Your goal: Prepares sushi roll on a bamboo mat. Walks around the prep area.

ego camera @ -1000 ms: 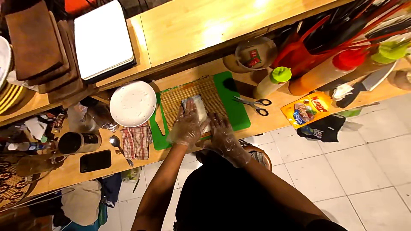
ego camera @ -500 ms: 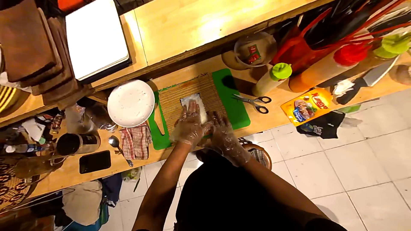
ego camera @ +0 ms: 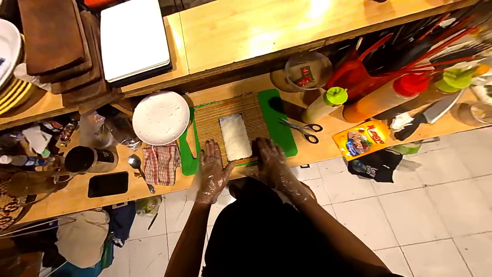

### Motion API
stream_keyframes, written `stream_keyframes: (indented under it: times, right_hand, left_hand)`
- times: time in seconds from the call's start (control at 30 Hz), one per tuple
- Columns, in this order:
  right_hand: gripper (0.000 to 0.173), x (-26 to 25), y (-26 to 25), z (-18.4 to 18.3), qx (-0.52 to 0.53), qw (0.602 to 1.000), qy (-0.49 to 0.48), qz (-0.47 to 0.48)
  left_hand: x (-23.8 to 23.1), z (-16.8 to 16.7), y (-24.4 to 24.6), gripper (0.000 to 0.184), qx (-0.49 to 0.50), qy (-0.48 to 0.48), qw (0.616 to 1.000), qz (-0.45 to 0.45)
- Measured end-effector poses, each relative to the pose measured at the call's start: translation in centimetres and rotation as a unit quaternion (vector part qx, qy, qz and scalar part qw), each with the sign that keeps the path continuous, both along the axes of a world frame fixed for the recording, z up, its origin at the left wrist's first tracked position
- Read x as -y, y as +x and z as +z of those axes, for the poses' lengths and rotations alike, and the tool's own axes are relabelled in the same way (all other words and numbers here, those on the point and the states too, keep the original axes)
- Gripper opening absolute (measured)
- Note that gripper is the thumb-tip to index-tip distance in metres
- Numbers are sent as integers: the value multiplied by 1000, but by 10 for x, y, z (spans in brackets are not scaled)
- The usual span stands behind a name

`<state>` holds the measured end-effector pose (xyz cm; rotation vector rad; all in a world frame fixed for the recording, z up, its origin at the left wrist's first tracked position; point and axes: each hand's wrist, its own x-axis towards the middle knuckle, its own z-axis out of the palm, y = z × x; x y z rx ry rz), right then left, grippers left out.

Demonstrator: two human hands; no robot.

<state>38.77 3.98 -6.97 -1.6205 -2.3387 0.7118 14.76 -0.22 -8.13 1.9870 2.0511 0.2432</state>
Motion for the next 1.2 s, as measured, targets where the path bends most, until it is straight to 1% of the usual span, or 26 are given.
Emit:
stream_keyframes:
  times: [0.1, 0.17, 0.23, 0.33, 0.4, 0.53, 0.63, 0.7, 0.8, 0.9, 1.0, 1.2]
  right_hand:
    - [121, -2, -19, -4, 7, 1000, 8, 20]
    - [123, -2, -27, -6, 42, 999, 11, 33]
    - [126, -1, -30, -8, 62, 997, 13, 38]
    - [125, 0, -30, -3, 51, 998, 21, 31]
    - [124, 2, -33, -1, 62, 997, 30, 42]
    - [117, 5, -40, -7, 81, 993, 49, 67]
    - [111, 8, -40, 0, 69, 994, 54, 65]
    - [106, 13, -43, 5, 70, 993, 54, 79]
    - [105, 19, -49, -1, 72, 992, 49, 96]
    - [107, 20, -55, -6, 97, 988, 57, 102]
    - [107, 22, -58, -2, 90, 990, 65, 86]
    - [98, 21, -66, 0, 85, 988, 72, 106]
  left_hand:
    - [-8, -7, 14, 90, -21, 26, 999, -11]
    - [-11, -13, 17, 83, -31, 50, 998, -18]
    - [-12, -16, 19, 80, -34, 55, 998, -20]
    - [-12, -16, 20, 80, -28, 54, 998, -18]
    - [-12, -12, 20, 80, -22, 37, 999, -16]
    - [-11, -10, 20, 80, -20, 33, 999, -16]
    - [-7, -7, 18, 84, -14, 30, 999, -7]
    - [-3, -8, 17, 78, -14, 25, 999, -13]
    - [-2, -10, 18, 71, -17, 12, 999, -27]
    - [-3, -11, 19, 70, -15, 17, 999, -29]
    - [-3, -13, 19, 69, -16, 27, 999, -26]
    - [-3, -11, 21, 66, -6, 25, 999, -22]
